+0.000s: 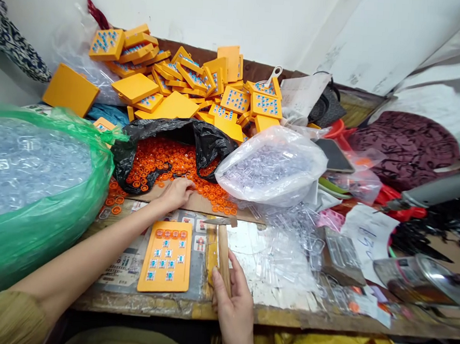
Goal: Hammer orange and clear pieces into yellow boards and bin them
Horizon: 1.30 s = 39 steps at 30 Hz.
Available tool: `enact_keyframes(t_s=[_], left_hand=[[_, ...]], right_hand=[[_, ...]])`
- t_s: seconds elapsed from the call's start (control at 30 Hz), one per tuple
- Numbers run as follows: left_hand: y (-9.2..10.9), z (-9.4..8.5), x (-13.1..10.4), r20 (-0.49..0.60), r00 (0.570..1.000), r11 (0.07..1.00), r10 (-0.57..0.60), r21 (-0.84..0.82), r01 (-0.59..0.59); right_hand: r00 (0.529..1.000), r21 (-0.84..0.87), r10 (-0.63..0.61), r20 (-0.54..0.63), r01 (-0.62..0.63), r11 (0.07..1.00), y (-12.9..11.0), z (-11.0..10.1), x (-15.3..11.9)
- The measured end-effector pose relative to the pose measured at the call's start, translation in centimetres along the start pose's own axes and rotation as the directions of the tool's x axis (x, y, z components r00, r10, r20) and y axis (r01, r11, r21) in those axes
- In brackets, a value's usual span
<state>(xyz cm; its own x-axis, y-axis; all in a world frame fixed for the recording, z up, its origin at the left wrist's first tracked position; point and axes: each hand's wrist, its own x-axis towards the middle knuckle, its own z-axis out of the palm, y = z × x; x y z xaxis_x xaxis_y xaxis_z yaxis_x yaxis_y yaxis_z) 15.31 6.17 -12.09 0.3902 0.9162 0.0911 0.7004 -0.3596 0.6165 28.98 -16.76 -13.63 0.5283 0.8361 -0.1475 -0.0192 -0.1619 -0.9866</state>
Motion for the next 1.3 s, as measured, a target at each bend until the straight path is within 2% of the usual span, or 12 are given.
enact_keyframes(t_s=[0.17,0.37,0.43,0.53,0.67,0.77,0.9,1.0,1.07,1.2,1.3], left_hand=[[-0.5,0.3,-0.7,0.105,0.994,1.000,0.024,-0.004,-0.023],[0.1,-0.1,-2.5,0.079,0.994,0.997,0.076,0.007,-0.077],[0.7,-0.7,-4.1,0.063,0.991,0.993,0.116,-0.014,-0.115],[1.6,-1.4,-7.6,0.021,0.984,0.983,0.178,-0.050,-0.177],[1.9,-1.0,-12.2,-0.093,0.957,0.954,0.273,-0.098,-0.282],[1.8,0.0,-13.6,-0.172,0.945,0.951,0.277,-0.092,-0.295],[1.8,0.8,-13.9,-0.235,0.931,0.952,0.281,-0.058,-0.302],[1.9,1.0,-14.0,-0.242,0.924,0.953,0.296,0.008,-0.304],[2.0,1.0,-14.1,-0.246,0.921,0.952,0.303,0.038,-0.304],[2.1,1.0,-14.2,-0.246,0.921,0.952,0.304,0.035,-0.305],[2.1,1.1,-14.1,-0.250,0.922,0.954,0.296,0.034,-0.297]], right_hand=[[0.997,0.047,0.079,0.018,-0.080,0.996,-0.6,0.1,-0.1],[0.995,0.049,0.093,0.021,-0.094,0.994,-0.7,0.1,-0.1],[0.996,0.049,0.093,0.018,-0.093,0.994,-0.6,0.1,-0.1],[0.998,0.015,0.066,0.023,-0.067,0.998,-0.3,-0.1,-0.3],[0.998,-0.133,-0.043,0.045,0.049,0.990,0.1,-0.6,-0.3],[0.974,-0.259,-0.181,0.138,0.212,0.942,0.2,-1.4,-0.4],[0.899,-0.356,-0.390,0.200,0.438,0.826,-0.2,-2.3,-1.1],[0.837,-0.417,-0.439,0.327,0.545,0.728,-0.8,-2.5,-1.8],[0.807,-0.418,-0.454,0.378,0.586,0.694,-1.1,-2.5,-2.2],[0.781,-0.428,-0.540,0.313,0.624,0.654,-1.3,-2.5,-2.3],[0.757,-0.461,-0.499,0.421,0.653,0.602,-0.8,-2.8,-1.8]])
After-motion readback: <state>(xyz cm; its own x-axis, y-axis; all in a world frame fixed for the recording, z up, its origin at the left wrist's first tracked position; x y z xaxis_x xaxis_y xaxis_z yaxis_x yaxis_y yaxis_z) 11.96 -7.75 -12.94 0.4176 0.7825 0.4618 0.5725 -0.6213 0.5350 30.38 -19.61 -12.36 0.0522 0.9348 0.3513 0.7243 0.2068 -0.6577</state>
